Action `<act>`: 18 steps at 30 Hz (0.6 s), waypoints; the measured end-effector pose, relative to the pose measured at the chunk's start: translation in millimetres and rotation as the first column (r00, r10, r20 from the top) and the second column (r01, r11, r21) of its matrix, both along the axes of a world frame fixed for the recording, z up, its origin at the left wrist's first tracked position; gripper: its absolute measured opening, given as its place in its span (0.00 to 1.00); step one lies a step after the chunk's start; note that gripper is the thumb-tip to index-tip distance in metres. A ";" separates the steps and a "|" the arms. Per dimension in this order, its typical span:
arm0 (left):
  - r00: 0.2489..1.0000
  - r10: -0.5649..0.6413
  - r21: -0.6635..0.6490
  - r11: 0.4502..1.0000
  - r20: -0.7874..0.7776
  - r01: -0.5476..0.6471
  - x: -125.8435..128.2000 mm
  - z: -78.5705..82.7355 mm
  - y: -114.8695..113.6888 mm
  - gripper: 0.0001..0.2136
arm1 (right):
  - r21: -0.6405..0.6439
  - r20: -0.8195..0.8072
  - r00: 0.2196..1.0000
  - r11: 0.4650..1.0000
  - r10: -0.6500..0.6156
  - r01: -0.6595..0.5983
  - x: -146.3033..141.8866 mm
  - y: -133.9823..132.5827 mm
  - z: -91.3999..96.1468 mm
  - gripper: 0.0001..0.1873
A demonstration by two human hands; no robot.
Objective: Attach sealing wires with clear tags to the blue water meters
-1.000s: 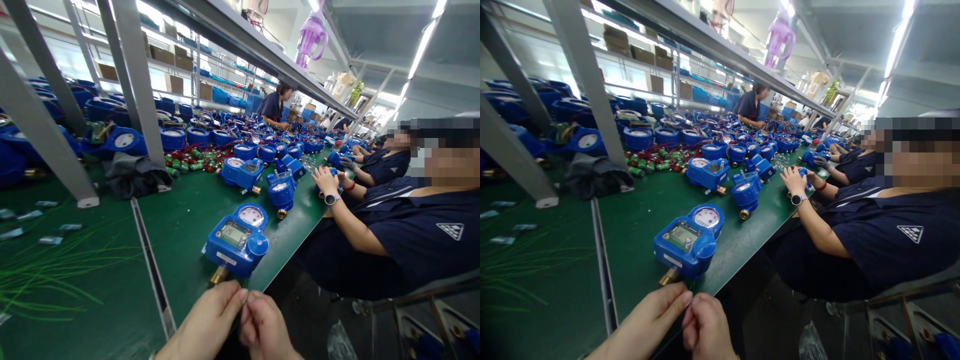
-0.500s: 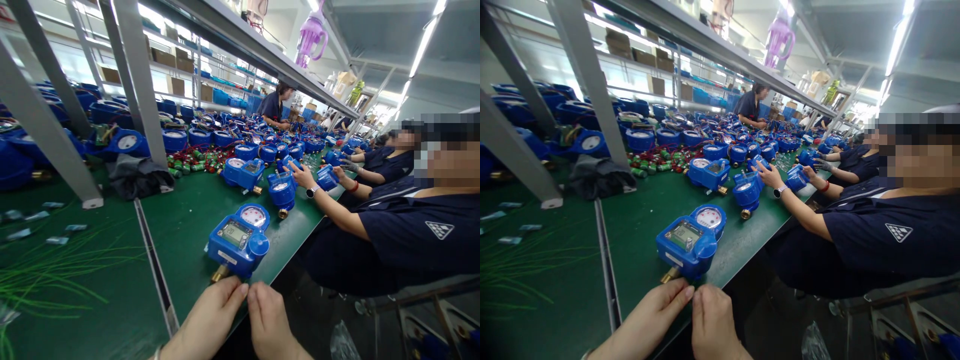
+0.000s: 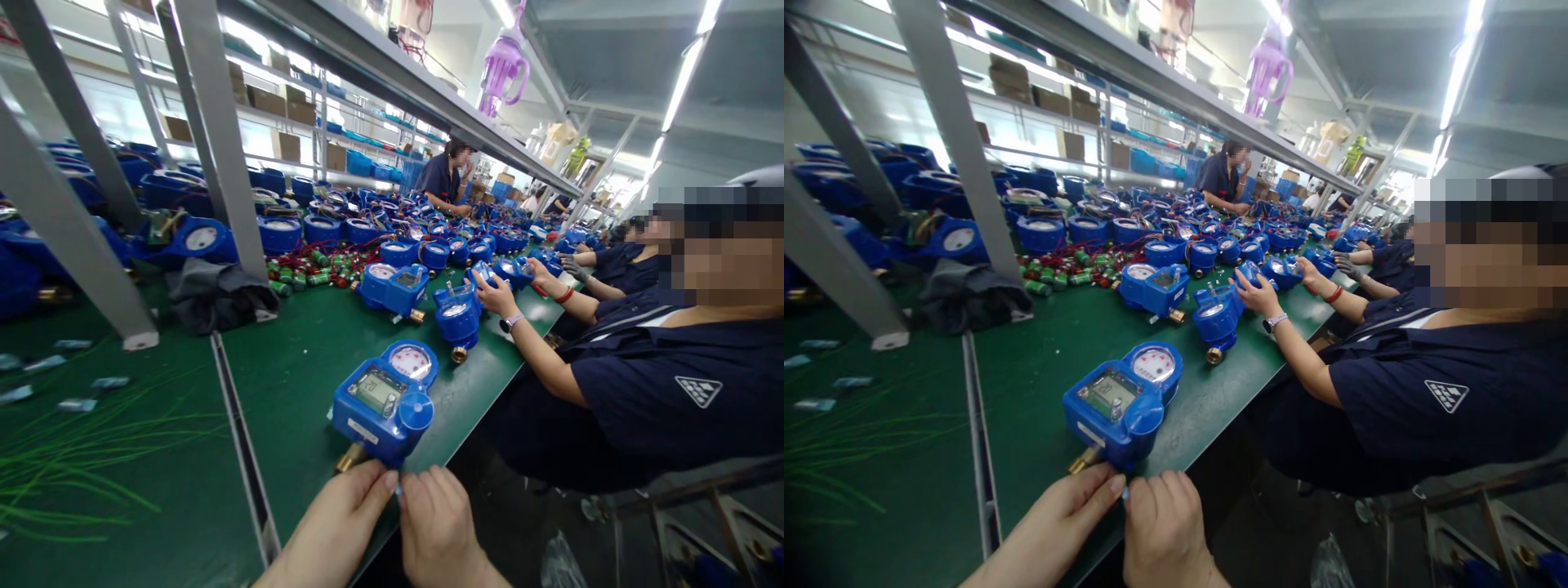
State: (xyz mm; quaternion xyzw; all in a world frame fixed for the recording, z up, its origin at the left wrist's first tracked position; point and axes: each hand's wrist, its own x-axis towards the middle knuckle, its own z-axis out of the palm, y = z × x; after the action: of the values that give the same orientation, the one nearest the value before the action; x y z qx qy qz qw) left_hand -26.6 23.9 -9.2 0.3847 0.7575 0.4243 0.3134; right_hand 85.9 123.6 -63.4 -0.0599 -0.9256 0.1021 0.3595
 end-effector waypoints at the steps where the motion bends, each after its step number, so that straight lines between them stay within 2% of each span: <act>1: 1.000 0.014 0.006 1.000 0.001 -0.014 0.8 -0.3 0.3 0.16 | -0.082 -0.006 1.000 0.996 0.026 -0.026 -1.2 0.0 1.3 0.09; 2: 1.000 0.029 0.008 1.000 0.006 -0.029 1.9 -0.4 0.6 0.16 | -0.215 -0.003 0.999 0.976 0.042 -0.042 -2.8 -1.3 3.0 0.10; 3: 0.999 0.041 0.008 0.999 0.016 -0.042 3.0 -0.4 0.9 0.16 | -0.389 0.007 0.999 0.920 0.049 -0.042 -4.8 -4.1 5.1 0.11; 4: 0.998 0.055 0.004 0.998 0.024 -0.055 4.2 -0.4 1.1 0.16 | -0.581 0.020 0.999 0.813 0.048 -0.028 -7.3 -8.0 7.5 0.12; 5: 0.997 0.067 -0.002 0.998 0.031 -0.067 5.3 -0.6 1.3 0.16 | -0.766 0.029 0.999 0.643 0.033 0.001 -10.3 -12.6 10.0 0.12; 6: 0.997 0.077 -0.008 0.997 0.032 -0.077 6.3 -1.2 1.5 0.16 | -0.908 0.037 0.999 0.417 0.007 0.031 -13.4 -17.4 12.5 0.12; 7: 0.996 0.087 -0.013 0.996 0.029 -0.087 7.1 -2.3 1.5 0.16 | -0.985 0.048 0.999 0.168 -0.015 0.050 -16.6 -21.9 14.8 0.12; 8: 0.995 0.094 -0.017 0.995 0.025 -0.094 7.6 -3.9 1.4 0.16 | -0.996 0.058 0.998 -0.064 -0.027 0.056 -19.4 -25.6 16.5 0.11; 9: 0.995 0.102 -0.021 0.995 0.022 -0.101 7.8 -6.1 1.1 0.16 | -0.969 0.070 0.997 -0.240 -0.021 0.063 -21.6 -28.0 17.5 0.10; 10: 0.994 0.106 -0.023 0.994 0.026 -0.106 7.7 -8.6 0.7 0.16 | -0.936 0.081 0.997 -0.345 0.001 0.076 -22.8 -29.1 17.8 0.10; 11: 0.993 0.109 -0.022 0.994 0.038 -0.108 7.4 -11.0 0.1 0.16 | -0.920 0.086 0.996 -0.382 0.034 0.092 -23.1 -28.6 17.3 0.11; 12: 0.992 0.110 -0.018 0.994 0.056 -0.109 6.9 -13.1 -0.4 0.16 | -0.924 0.086 0.994 -0.368 0.070 0.106 -22.4 -26.6 16.3 0.12; 14: 0.990 0.107 -0.018 0.994 0.087 -0.106 5.3 -14.3 -1.2 0.17 | -0.962 0.085 0.995 -0.255 0.047 0.094 -19.3 -19.3 14.1 0.15; 16: 0.991 0.110 -0.024 0.994 0.072 -0.108 2.8 -10.5 -1.4 0.18 | -0.988 0.043 0.994 -0.155 -0.104 0.027 -16.8 -10.5 14.3 0.19; 17: 0.992 0.116 -0.027 0.993 0.041 -0.115 1.1 -6.8 -1.3 0.18 | -0.990 -0.001 0.983 -0.135 -0.183 -0.026 -17.1 -6.7 16.2 0.21; 18: 0.993 0.119 -0.028 0.992 0.004 -0.119 -0.8 -2.3 -1.3 0.19 | -0.986 -0.059 0.968 -0.138 -0.243 -0.095 -18.9 -3.5 19.5 0.24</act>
State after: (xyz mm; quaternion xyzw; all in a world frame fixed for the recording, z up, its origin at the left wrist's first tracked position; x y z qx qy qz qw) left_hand -27.4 22.7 -11.5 0.3331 0.7842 0.4325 0.2948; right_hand 67.0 120.1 -44.0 -0.3508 -0.4780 0.7483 0.2974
